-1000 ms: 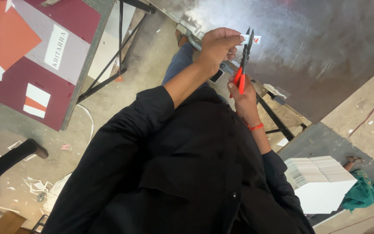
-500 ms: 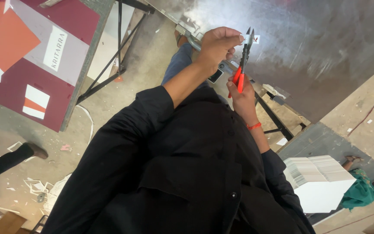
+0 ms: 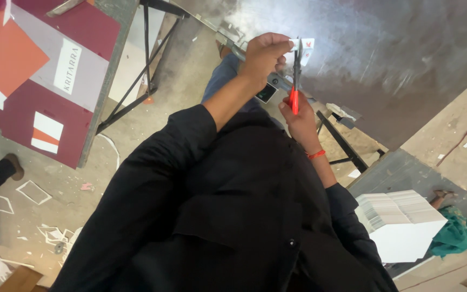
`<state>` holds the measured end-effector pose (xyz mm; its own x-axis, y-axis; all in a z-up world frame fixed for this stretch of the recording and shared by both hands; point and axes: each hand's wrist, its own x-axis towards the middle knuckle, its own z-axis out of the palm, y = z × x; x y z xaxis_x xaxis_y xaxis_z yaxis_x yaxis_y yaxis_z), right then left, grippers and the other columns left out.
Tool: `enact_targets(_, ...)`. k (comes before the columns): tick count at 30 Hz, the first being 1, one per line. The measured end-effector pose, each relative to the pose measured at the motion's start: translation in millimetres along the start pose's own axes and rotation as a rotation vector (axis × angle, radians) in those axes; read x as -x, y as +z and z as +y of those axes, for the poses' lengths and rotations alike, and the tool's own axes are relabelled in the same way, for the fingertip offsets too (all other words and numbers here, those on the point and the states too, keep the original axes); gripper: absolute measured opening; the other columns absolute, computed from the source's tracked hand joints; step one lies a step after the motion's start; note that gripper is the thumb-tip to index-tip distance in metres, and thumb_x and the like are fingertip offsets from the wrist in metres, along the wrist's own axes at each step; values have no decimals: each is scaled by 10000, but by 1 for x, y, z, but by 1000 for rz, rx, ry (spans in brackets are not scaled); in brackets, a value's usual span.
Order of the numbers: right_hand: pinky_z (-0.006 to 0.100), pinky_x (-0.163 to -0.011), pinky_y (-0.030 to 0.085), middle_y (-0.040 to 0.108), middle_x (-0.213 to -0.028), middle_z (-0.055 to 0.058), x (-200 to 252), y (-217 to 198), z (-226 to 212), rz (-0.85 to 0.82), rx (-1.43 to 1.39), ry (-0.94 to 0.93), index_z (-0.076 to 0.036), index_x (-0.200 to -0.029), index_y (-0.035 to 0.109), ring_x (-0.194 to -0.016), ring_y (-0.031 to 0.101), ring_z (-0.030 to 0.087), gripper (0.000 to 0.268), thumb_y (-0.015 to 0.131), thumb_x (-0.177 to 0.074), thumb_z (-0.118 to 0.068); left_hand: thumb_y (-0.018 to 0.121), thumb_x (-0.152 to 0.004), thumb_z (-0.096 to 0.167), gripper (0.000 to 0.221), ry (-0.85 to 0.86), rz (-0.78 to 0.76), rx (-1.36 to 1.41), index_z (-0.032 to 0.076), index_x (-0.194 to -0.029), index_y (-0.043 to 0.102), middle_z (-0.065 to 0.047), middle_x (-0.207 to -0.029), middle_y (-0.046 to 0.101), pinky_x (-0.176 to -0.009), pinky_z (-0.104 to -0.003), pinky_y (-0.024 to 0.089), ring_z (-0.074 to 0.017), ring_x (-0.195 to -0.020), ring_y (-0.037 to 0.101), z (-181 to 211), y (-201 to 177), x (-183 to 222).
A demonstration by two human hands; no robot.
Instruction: Cutting small metal pieces and hammering them onto a metal sheet.
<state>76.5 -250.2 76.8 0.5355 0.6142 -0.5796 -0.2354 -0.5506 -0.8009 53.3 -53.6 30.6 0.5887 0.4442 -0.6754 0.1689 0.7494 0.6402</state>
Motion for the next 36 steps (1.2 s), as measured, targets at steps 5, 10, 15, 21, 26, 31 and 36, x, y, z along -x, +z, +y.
enact_targets(5,302,-786,525,679,-1002,81,12,-18,41,44,229,-257,52,-1276,577,-874,654,139,400,722,-968,-158,785,-836,117,174,-4,86,7,23,-967,720,-45,-821,727,-533,-253,507,-98,-612,610,-5,-11,-22)
enact_targets(10,323,-705,501,676,-923,82,24,-38,39,70,89,23,24,-1221,602,-762,606,170,389,716,-926,-201,791,-841,122,157,8,139,-21,45,-957,717,-31,-826,736,-548,-242,515,-89,-627,619,-9,-23,-36)
enact_targets(15,398,-838,510,668,-954,117,9,-81,35,315,253,-32,44,-1154,620,-883,618,239,390,735,-960,-273,791,-827,108,120,151,216,-114,60,-897,705,-22,-783,715,-507,-247,488,-95,-591,629,-27,-35,-66)
enact_targets(21,532,-921,458,598,-1133,356,-46,-125,60,610,681,-26,96,-1238,545,-1058,572,513,616,845,-912,-332,777,-828,65,96,592,292,-492,57,-868,690,-48,-768,732,-611,-309,554,-161,-669,697,-47,-69,-105)
enact_targets(26,549,-989,443,570,-1189,332,-65,-135,80,666,760,51,69,-1289,518,-1131,547,513,683,861,-895,-371,755,-800,69,251,702,394,-955,63,-1016,629,-112,-939,663,-783,-395,526,-280,-876,674,-12,-47,-48)
enact_targets(31,571,-935,411,511,-1211,319,-66,-127,91,722,932,81,90,-1402,425,-1116,503,506,891,891,-844,-425,742,-855,53,304,1068,21,-1134,150,-1105,599,-75,-1128,627,-932,-432,517,-325,-1106,602,-43,-30,-46)
enact_targets(36,564,-977,345,470,-1270,290,-61,-131,106,746,1034,6,129,-1456,349,-1164,445,463,1014,892,-896,-519,838,-723,196,474,796,-172,-1356,66,-1118,610,-117,-1022,580,-763,-462,496,-353,-1031,567,-38,30,-35)
